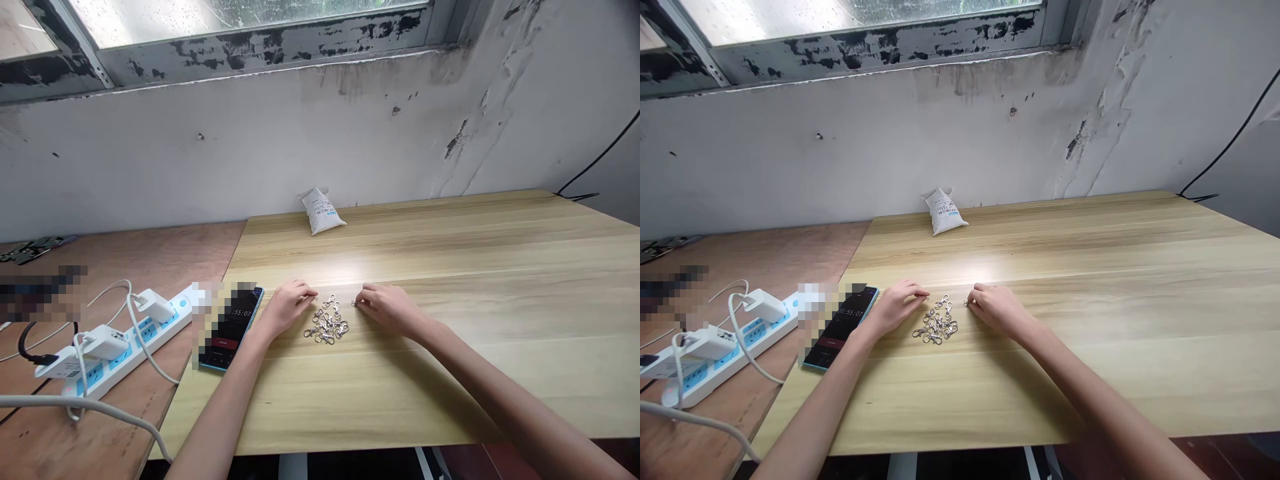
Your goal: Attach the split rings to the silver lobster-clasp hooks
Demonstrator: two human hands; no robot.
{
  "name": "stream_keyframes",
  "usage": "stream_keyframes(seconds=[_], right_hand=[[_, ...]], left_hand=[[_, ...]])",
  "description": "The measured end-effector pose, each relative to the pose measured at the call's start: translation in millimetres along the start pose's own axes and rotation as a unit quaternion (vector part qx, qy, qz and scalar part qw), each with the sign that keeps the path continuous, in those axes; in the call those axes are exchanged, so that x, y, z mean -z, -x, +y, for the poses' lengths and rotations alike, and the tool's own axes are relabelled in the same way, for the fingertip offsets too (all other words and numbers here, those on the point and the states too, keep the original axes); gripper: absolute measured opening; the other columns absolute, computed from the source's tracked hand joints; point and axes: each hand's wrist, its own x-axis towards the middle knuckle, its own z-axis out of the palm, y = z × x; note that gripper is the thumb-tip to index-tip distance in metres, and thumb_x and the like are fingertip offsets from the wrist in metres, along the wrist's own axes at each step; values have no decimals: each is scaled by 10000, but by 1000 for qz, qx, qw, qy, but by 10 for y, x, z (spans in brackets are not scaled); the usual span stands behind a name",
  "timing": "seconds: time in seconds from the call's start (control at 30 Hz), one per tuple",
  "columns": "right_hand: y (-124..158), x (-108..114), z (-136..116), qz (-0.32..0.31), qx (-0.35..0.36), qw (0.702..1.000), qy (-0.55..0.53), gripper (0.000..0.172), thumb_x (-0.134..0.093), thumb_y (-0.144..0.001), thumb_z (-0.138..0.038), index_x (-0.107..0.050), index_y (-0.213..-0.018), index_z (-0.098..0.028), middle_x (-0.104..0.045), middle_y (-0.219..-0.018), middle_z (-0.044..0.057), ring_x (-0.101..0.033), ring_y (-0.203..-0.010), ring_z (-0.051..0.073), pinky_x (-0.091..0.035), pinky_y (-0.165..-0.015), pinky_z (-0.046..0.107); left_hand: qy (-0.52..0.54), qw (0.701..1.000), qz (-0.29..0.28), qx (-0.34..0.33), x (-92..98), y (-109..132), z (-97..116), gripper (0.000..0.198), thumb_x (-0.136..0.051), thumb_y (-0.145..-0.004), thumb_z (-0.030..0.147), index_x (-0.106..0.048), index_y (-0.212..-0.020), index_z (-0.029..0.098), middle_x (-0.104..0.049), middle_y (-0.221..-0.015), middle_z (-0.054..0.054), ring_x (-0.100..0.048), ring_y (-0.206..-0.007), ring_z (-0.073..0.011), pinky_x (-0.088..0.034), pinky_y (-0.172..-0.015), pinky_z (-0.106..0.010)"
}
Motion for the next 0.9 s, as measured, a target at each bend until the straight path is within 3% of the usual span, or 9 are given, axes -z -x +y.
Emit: stream_keyframes(seconds=[0.2, 0.3, 0.4, 0.47, 0.57, 0.9], right_hand=[[33, 31, -122, 29, -5, 999, -16, 138, -531, -924, -222, -650, -861, -187, -671, -892, 46, -586, -651, 137, -325, -535, 257], [-8, 37, -199, 55, -3, 998, -31, 133, -536, -926, -248, -642, -875, -186, -648, -943, 61, -576, -684, 144, -371, -567, 260], [-102, 26, -268, 84, 31, 995, -33, 133, -555, -920, -264, -651, -868, -188, -629, -1050, 100, -595, -895, 199, -446, -752, 325], [-171, 9, -315, 98, 50, 993, -31, 136, -566, -916, -270, -659, -853, -194, -609, -1158, 119, -564, -1052, 239, -420, -901, 406], [-246, -17, -373, 108, 56, 992, -44, 133, -574, -912, -272, -663, -842, -202, -577, -1267, 122, -515, -1165, 259, -356, -1008, 472], [-246, -126, -391, 133, 21, 985, -108, 138, -561, -920, -303, -668, -921, -216, -586, -1263, 126, -499, -1210, 260, -363, -1013, 496]], left_hand=[[12, 1000, 1, -2, -2, -2, 4, 76, -641, -869, 200, -710, -836, 202, -716, -844, -29, -627, -839, -185, -490, -753, -317], [5, 1000, 12, -25, -14, -2, 13, 71, -667, -850, 215, -701, -788, 212, -714, -941, -31, -611, -917, -193, -497, -806, -336], [-30, 997, 36, -55, -33, -5, 23, 71, -670, -846, 221, -704, -784, 228, -669, -1131, -39, -549, -1096, -221, -479, -921, -386], [-50, 996, 44, -64, -44, -7, 33, 65, -673, -843, 231, -706, -787, 234, -637, -1207, -41, -491, -1202, -238, -450, -991, -422], [-64, 994, 51, -73, -53, -5, 51, 66, -678, -840, 242, -705, -781, 229, -579, -1314, -45, -399, -1319, -254, -395, -1072, -459], [-32, 992, 83, -89, -69, -8, 121, 43, -681, -834, 227, -713, -806, 224, -529, -1386, -62, -335, -1389, -276, -364, -1100, -529]])
